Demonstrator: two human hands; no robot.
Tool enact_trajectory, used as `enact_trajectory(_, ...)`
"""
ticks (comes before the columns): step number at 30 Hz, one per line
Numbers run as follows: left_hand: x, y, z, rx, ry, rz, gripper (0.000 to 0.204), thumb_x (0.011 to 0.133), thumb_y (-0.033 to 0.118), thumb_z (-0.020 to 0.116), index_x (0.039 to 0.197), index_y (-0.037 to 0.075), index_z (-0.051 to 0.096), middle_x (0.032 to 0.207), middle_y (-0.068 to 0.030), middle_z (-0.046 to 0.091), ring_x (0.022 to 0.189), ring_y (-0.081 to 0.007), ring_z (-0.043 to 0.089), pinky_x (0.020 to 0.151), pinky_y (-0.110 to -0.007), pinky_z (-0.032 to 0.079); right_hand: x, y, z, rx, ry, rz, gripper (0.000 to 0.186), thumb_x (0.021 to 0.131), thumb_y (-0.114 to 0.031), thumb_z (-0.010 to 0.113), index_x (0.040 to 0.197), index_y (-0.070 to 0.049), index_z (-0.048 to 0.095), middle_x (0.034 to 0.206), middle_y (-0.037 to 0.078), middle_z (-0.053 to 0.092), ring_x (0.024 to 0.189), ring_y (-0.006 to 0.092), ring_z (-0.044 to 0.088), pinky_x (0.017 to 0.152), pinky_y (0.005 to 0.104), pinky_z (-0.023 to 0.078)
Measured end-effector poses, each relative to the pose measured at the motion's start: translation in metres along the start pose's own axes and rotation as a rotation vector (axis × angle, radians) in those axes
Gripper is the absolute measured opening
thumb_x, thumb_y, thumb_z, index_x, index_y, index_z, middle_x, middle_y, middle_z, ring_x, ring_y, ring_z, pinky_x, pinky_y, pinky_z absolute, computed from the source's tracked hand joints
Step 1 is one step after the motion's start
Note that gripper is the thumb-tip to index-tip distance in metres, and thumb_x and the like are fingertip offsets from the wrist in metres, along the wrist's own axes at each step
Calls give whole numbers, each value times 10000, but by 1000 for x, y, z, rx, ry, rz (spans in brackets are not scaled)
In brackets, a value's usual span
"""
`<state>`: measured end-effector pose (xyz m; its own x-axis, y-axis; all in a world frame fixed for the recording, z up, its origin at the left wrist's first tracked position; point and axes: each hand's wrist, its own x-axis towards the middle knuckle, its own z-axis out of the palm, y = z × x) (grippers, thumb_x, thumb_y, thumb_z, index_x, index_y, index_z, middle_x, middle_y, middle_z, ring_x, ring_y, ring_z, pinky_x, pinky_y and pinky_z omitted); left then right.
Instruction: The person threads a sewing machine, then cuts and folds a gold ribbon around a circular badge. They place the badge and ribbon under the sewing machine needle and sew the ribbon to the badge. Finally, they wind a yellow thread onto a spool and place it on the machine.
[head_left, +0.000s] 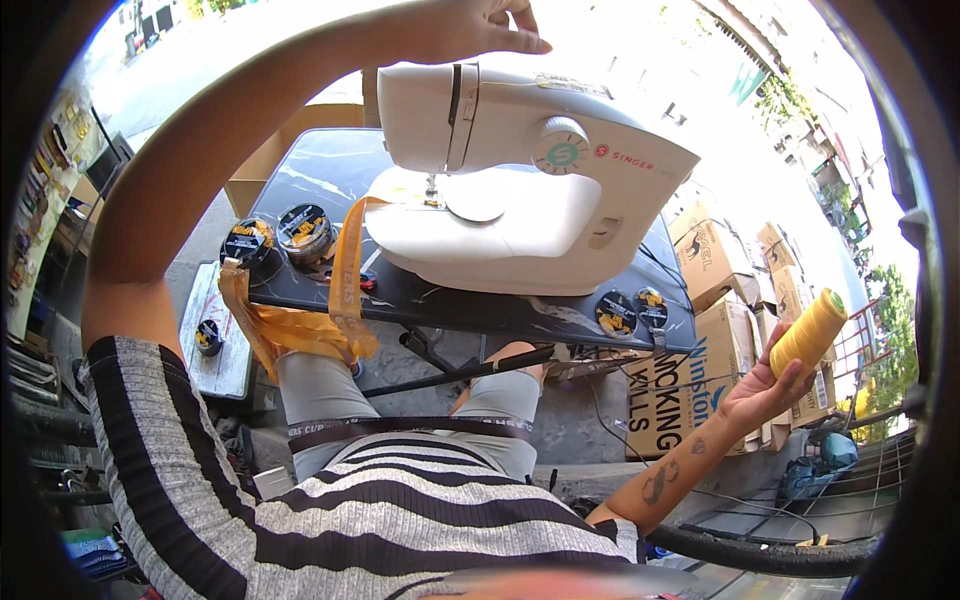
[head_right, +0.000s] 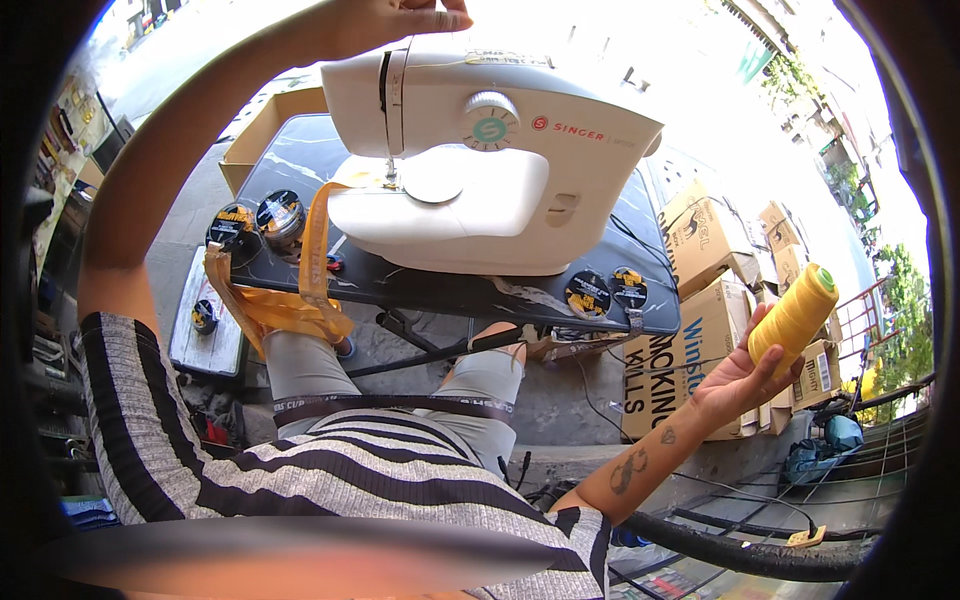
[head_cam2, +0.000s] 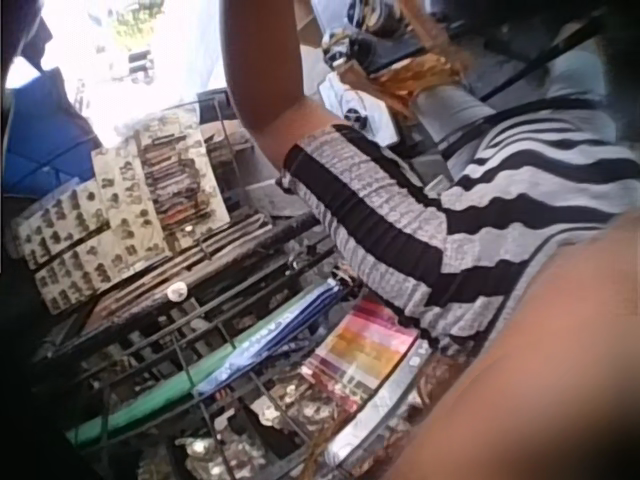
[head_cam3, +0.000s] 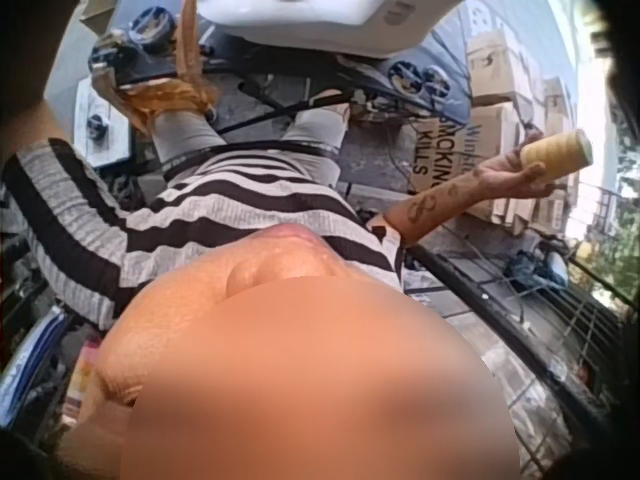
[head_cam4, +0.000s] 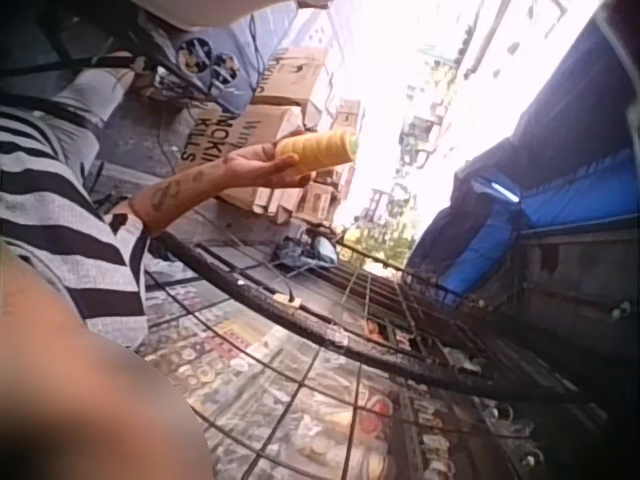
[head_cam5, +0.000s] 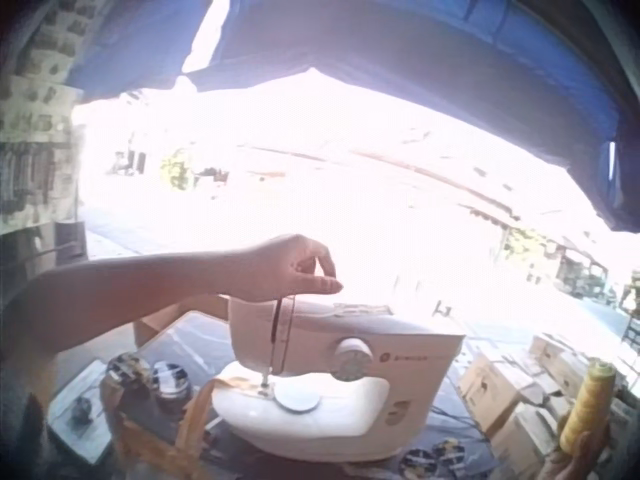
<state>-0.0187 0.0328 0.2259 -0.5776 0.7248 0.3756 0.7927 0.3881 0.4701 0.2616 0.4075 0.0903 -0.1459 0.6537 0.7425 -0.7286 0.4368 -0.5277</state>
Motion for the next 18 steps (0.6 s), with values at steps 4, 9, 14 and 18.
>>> enact_trajectory(4,-19,14,0,174,-12,168,247,830,248,721,911,15,708,820,-118,648,780,-236,600,726,-379,467,1,0,-8,18,38,-5,519,912,-162,658,1331,-47,373,1313,247,484,1178,388,562,1037,503,492)
enact_trajectory(9,-29,19,11,242,40,256,144,890,119,605,897,-16,654,895,-177,626,876,-319,610,811,-406,471,0,4,-13,3,48,37,490,923,-166,643,1320,-24,392,1313,249,483,1172,384,565,1043,511,484)
enact_trajectory(14,-10,15,14,59,-41,-8,287,988,191,484,1061,-57,607,1017,-184,660,981,-301,623,879,-406,476,-10,15,-14,-3,-57,82,516,915,-128,623,1357,-7,385,1296,236,499,1204,371,543,1066,526,457)
enact_trajectory(18,-9,8,-2,-243,-96,-82,352,1023,225,430,1174,-73,540,1019,-167,679,924,-226,651,782,-370,524,-18,24,-13,13,-72,208,630,881,-73,611,1440,13,333,1313,206,501,1250,350,511,1103,570,393)
